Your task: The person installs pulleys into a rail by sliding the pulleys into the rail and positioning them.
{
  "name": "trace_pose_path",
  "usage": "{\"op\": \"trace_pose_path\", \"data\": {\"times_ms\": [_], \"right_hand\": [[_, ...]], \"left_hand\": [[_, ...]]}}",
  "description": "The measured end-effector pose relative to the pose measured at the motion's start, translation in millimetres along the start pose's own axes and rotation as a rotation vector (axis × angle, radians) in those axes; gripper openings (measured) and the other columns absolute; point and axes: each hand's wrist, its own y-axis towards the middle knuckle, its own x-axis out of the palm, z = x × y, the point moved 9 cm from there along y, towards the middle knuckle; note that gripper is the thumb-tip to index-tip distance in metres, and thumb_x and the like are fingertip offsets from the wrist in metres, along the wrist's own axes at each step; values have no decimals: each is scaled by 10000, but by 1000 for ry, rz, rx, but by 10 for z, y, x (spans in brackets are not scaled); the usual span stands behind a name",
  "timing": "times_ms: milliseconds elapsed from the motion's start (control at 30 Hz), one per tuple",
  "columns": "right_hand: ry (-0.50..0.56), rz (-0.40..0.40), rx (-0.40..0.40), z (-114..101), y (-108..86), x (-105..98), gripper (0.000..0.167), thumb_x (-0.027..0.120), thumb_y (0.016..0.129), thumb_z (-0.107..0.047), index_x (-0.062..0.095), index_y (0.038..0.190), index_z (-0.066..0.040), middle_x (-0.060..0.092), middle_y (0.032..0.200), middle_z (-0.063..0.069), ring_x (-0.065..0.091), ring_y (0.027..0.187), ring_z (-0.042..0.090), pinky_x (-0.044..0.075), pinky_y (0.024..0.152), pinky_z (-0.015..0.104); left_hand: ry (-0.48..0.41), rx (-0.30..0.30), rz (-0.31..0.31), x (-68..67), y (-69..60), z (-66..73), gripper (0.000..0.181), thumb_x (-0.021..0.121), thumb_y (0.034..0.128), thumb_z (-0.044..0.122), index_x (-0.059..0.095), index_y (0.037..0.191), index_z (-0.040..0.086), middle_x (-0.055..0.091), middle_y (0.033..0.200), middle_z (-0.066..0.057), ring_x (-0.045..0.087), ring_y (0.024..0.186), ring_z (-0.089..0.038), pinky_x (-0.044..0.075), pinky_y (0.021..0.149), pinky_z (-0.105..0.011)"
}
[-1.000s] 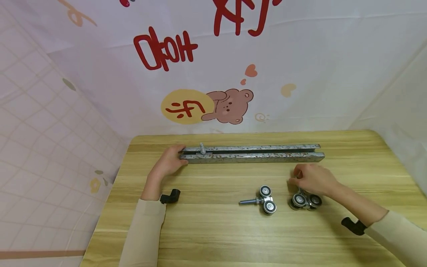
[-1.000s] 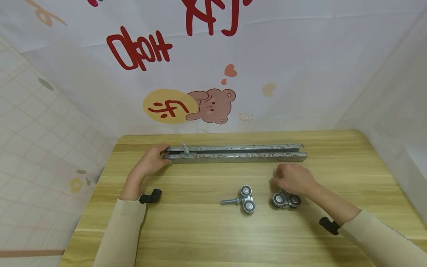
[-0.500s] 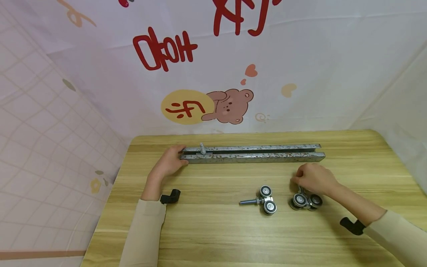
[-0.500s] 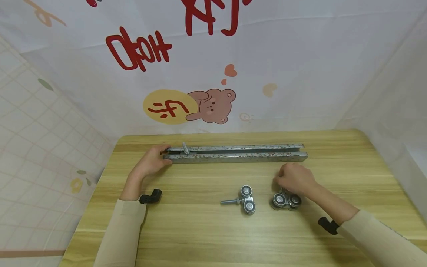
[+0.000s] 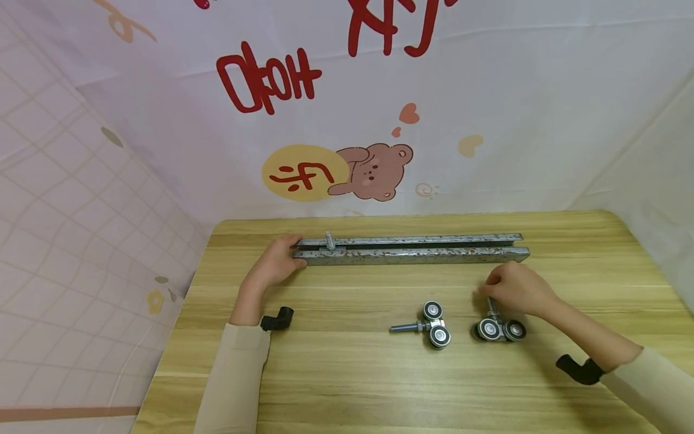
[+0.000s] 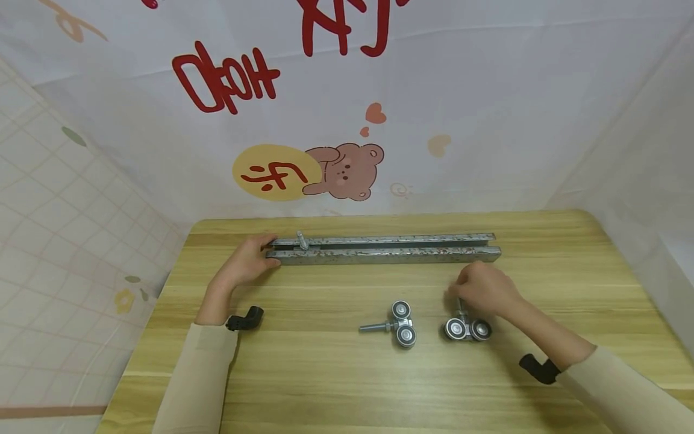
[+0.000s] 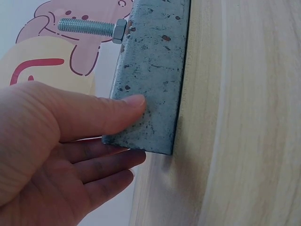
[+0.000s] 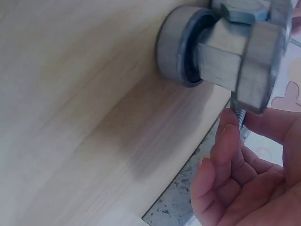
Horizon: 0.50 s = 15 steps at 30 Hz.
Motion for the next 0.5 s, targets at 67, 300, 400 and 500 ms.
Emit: {"op": "trace_pose_path", "data": {"times_ms": [67, 300, 400, 500], "right_hand": [[11, 3, -5, 14, -12, -19, 222, 773, 923, -240, 756, 752, -100, 639, 674, -55, 475, 586, 114, 412, 554, 315], [25, 19, -19, -11, -92, -93, 218, 783, 947, -236, 799, 887, -27, 749, 818, 8, 611, 695, 124, 530, 630, 372], [43, 23, -24, -49, -139, -129, 202, 772, 959, -227, 793, 879, -42, 730, 790, -20, 593, 677, 125, 509, 608, 357], [61, 19, -11, -74, -187, -153, 183, 758, 971, -227, 789, 889, -67, 714, 779, -35, 573, 660, 128, 486, 591, 333]], "left_hand": [[0, -1, -1, 1, 0, 4, 656, 729, 979, 42, 430, 1548, -86, 469, 1542, -287, 522, 1368, -439, 463, 1110, -550], [-8, -6, 4, -6, -4, 14, 658, 735, 971, 38, 437, 1545, -85, 476, 1537, -284, 522, 1371, -433, 456, 1119, -546], [-4, -1, 4, -6, -7, 19, 654, 730, 973, 32, 435, 1543, -91, 474, 1538, -288, 519, 1373, -436, 454, 1120, -550], [2, 2, 5, -6, -9, 23, 650, 725, 975, 27, 432, 1542, -96, 471, 1539, -292, 517, 1373, -440, 452, 1120, -554]]}}
